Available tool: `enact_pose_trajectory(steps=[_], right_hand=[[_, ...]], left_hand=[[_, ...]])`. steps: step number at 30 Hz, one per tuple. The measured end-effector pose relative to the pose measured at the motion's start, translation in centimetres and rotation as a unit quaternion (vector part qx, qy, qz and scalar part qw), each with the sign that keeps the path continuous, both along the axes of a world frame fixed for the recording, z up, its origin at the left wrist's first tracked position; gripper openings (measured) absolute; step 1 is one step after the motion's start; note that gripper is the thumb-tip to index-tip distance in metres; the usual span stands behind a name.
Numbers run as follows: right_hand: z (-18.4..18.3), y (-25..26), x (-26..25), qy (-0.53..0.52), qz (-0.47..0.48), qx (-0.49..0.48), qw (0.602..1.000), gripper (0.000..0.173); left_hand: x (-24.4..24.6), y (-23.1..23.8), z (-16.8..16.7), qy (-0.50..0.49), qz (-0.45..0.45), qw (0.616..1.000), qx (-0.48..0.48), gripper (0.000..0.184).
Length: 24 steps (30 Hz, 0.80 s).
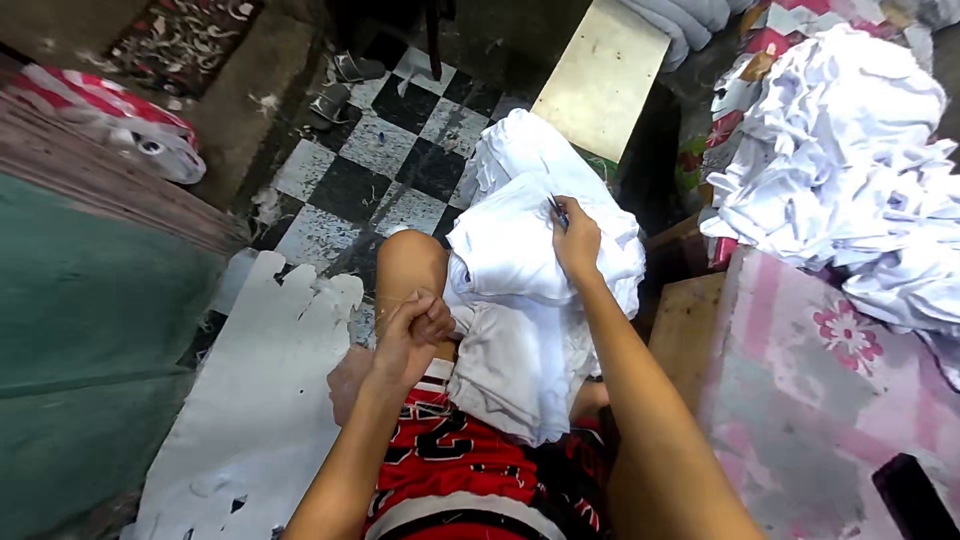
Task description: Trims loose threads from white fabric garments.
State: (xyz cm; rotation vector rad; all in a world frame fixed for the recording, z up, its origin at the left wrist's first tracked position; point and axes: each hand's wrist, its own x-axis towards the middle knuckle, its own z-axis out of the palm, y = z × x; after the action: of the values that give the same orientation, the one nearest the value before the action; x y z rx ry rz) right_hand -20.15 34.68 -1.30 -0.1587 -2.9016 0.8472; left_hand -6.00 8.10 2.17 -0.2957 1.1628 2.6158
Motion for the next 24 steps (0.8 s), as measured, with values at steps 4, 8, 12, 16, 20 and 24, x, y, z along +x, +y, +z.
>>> enact_pose_trajectory(steps=[4,8,12,16,20,24], right_hand=[[0.2,0.1,-0.1,-0.008,0.011,-0.010,1.000,0.035],[0.3,0.4,-0.1,-0.013,0.029,-0.014,0.999,0.035],[0.2,0.3,-0.2,-0.024,0.024,-0.010,0.999,0.034],[0.0,0.3,-0.3,-0.022,0.013,-0.014,1.000,0.034],[-0.1,0.4,-0.3,-0.020,0.009,-0.021,1.000,0.034],[-0.1,0.4,-0.3,-0.021,0.008,-0.019,1.000,0.034]], left_hand=[[0.5,0.1,0.0,0.033,-0.013,0.999,-0.037,0.023],[-1.3,0.3,0.0,0.205,-0.023,0.927,-0.315,0.046],[-5.9,1.8,0.6,0.395,0.037,0.695,-0.600,0.027],[-9.8,3.6,2.2,0.310,-0.104,0.662,-0.675,0.018],[-11.0,3.9,1.3,0.256,-0.113,0.687,-0.671,0.015],[-10.9,3.0,1.2,0.194,-0.078,0.762,-0.612,0.022]])
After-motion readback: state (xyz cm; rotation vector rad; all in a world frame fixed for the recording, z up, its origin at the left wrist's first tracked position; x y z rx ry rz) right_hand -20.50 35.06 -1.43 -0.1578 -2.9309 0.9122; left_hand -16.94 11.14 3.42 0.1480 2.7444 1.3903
